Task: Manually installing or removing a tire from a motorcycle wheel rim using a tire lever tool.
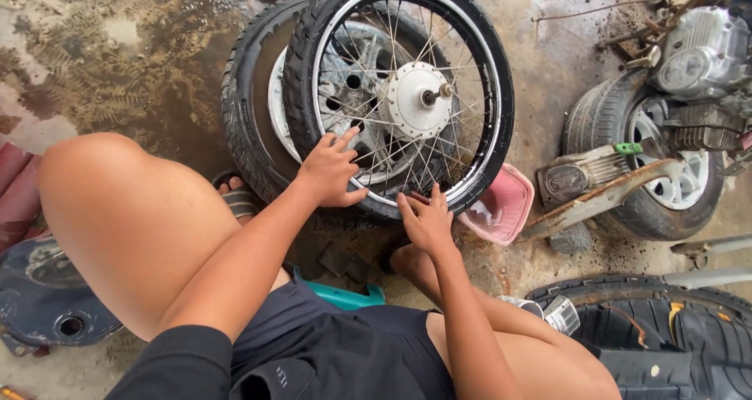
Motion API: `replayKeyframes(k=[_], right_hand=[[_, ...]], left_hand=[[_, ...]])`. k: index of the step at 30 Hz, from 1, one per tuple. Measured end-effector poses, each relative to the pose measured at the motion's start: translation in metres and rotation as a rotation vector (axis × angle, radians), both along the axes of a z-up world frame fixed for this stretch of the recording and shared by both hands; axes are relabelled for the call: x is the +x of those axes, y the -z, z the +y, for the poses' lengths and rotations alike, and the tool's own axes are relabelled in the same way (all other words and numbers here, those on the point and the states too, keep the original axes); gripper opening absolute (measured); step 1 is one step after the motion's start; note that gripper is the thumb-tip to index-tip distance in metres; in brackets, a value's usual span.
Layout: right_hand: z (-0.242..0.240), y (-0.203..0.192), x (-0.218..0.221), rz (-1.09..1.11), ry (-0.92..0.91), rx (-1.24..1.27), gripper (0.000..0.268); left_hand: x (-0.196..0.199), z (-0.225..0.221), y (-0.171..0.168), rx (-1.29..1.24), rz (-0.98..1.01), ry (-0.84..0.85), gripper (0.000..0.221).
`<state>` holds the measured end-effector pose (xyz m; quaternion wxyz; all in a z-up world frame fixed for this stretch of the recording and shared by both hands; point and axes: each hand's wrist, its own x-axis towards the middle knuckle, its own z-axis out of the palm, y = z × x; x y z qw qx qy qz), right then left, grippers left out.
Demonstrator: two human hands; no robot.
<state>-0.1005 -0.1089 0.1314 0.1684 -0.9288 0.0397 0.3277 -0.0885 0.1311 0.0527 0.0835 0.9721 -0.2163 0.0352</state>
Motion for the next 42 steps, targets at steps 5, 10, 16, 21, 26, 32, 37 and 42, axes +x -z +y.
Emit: replayKeyframes(k=[5,10,16,21,26,32,37,42], right_hand=[[0.012,-0.004,0.0,-0.044,-0.061,-0.074,0.067],[-0.006,0.013,0.005,-0.147,-0.125,-0.041,0.057],[-0.022,0.089,-0.001,-0.578,-0.11,-0.008,0.038],[-0.027,0.11,-0.005,-0.699,-0.083,0.002,0.031],[-0.03,0.112,0.013,-0.603,-0.107,-0.012,0.035],[-0.043,0.111,0.018,-0.624,-0.107,0.062,0.033],[-0.079,0.097,0.051,-0.771,0.193,0.6,0.019],[-0.121,0.08,0.104,-0.976,0.651,0.524,0.014]], left_hand=[[-0.003,-0.004,-0.004,0.055,0.034,-0.014,0.063],[0.004,-0.033,-0.021,0.138,0.063,0.034,0.073],[0.008,-0.041,-0.006,0.069,0.309,-0.115,0.08],[0.026,-0.035,0.047,-0.119,-0.084,-0.183,0.036],[0.052,0.005,-0.034,-0.233,-0.346,-0.495,0.047],[0.053,0.039,-0.03,-0.804,0.054,-0.895,0.077],[0.055,0.04,-0.036,-0.823,0.005,-0.929,0.088],[0.08,0.073,0.002,-0.96,0.147,-1.012,0.12]])
